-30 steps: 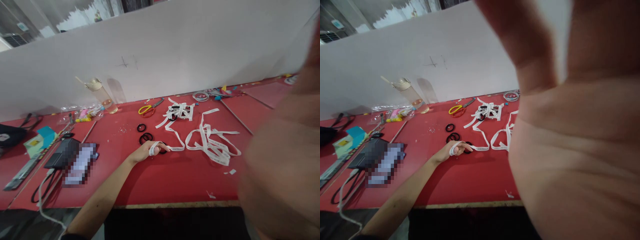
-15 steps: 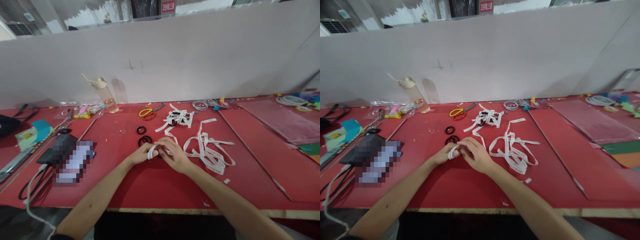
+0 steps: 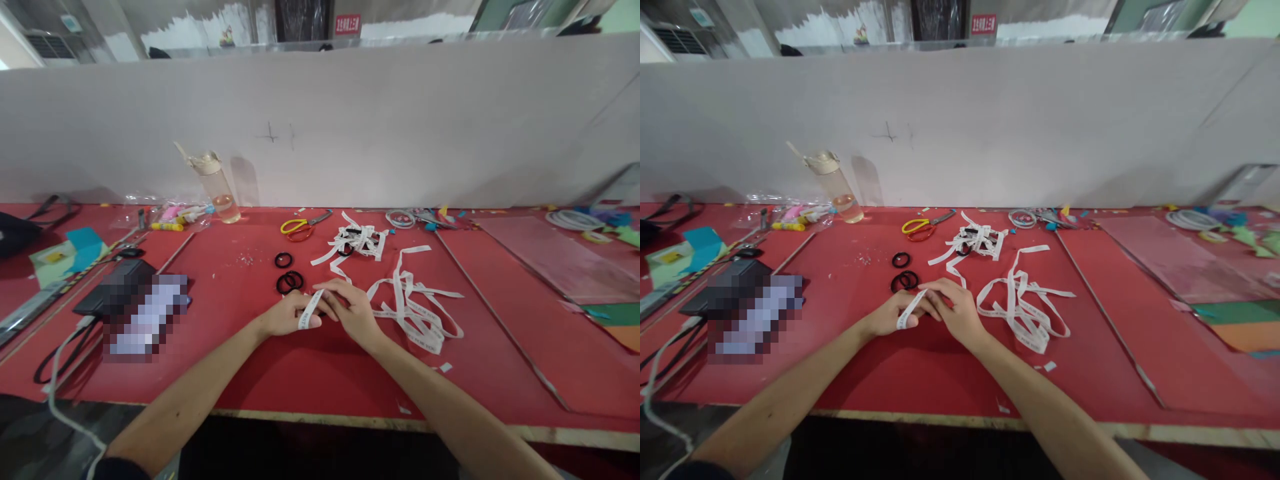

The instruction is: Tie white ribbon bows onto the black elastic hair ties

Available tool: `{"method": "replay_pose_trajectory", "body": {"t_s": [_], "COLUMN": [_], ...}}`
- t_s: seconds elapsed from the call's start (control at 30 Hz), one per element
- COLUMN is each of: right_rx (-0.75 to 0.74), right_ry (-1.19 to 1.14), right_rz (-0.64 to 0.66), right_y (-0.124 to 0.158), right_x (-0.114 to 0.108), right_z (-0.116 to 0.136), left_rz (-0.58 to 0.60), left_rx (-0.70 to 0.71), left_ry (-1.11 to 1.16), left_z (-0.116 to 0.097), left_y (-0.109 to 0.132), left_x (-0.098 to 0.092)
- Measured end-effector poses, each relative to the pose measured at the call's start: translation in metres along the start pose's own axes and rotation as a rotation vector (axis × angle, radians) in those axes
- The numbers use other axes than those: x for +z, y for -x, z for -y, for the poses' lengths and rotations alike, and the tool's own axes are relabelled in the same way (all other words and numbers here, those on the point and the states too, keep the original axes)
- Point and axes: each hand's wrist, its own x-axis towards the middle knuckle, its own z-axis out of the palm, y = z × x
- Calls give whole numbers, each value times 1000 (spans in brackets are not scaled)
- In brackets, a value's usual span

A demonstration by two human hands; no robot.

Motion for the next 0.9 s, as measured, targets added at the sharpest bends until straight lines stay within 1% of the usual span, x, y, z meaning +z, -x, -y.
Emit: {"method": "replay_pose_trajectory", "body": {"t_s": [0.07,0.17,0.27,0.33,0.37,0.43,0.5,0.6,0.67,0.7,0.77,0.83,0.9], "right_rx": [37,10,-49,-27,-3,48,81,108,111,116,140,172,185], "right_ry": [-8,-16,-24,-19,-13,7,29,54,73,86,115,121,106], "right_rz": [48,118,160,151,136,109,106,136,171,178,170,154,155], "right_y": [0,1,2,3,3,2,1,-1,-2,-3,-3,-4,-4], "right_x": [-1,-4,-4,-3,-2,-1,1,1,1,2,3,4,5], "right_z": [-4,-7,-3,0,0,-1,-3,-4,-3,-2,-3,-7,-11], "left_rz": [-11,-29,-48,-75,-96,-136,-189,-296,-359,-381,-421,-424,-439], "left_rx": [38,90,147,171,178,172,134,72,52,33,9,6,-6], "left_ry": [1,-56,-264,-418,-449,-390,-241,-18,37,9,-138,-281,-330], "left_z": [-2,-5,-8,-10,-11,-13,-13,-9,-4,0,7,14,21], "left_y": [1,2,3,3,3,2,1,-1,-3,-5,-9,-16,-24], "left_x": [1,5,7,6,6,5,6,7,6,5,1,-2,-3]}}
